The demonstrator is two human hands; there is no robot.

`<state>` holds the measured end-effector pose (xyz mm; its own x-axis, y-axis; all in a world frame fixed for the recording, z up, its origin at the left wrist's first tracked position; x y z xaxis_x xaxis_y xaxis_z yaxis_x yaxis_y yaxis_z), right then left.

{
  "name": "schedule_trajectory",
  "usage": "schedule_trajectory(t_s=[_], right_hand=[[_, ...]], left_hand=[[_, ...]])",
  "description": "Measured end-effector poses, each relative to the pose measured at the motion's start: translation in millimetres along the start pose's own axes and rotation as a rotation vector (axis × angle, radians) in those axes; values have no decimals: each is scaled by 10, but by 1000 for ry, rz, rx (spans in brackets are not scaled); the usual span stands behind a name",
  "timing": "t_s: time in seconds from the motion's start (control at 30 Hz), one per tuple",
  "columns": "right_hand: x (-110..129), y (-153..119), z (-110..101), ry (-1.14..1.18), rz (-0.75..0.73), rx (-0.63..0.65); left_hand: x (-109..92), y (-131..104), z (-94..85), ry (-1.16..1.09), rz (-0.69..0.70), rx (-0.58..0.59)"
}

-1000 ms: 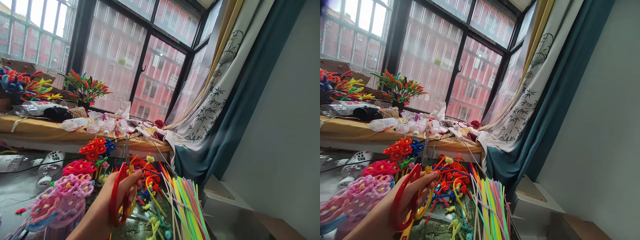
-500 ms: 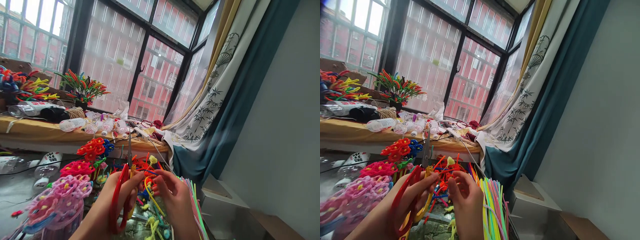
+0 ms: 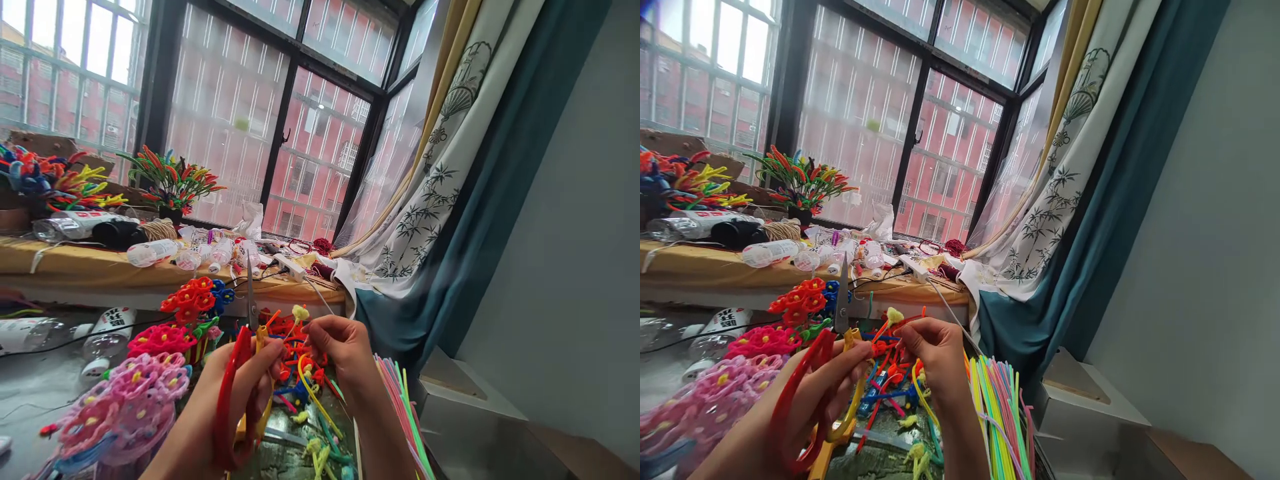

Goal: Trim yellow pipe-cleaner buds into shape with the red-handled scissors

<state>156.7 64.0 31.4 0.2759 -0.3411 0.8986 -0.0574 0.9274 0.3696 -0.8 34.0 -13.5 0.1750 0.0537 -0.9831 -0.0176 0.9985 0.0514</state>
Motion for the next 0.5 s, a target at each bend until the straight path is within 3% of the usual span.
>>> schedule_trajectory(t_s=[0.17,0.33,0.5], right_hand=[[2,57,-148,-38,-19,44],[25,43,-214,-27,-101,120],[70,23,-207,7,-78,251]], left_hand=[[22,27,-26,25,-7,8],[-28,1,140,30,-28,67],[-134,-51,283,-23,-50,73]])
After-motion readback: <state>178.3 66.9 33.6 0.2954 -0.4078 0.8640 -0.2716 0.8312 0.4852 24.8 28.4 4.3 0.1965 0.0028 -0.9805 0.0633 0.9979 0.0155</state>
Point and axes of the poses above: each hand's wrist, its own y-axis towards the middle knuckle, its own z-axis out of the palm, x = y × z, the point moved 7 cm from there along y, towards the middle knuckle, and after that the axes turned 2 degrees about x, right-handed, at the moved point
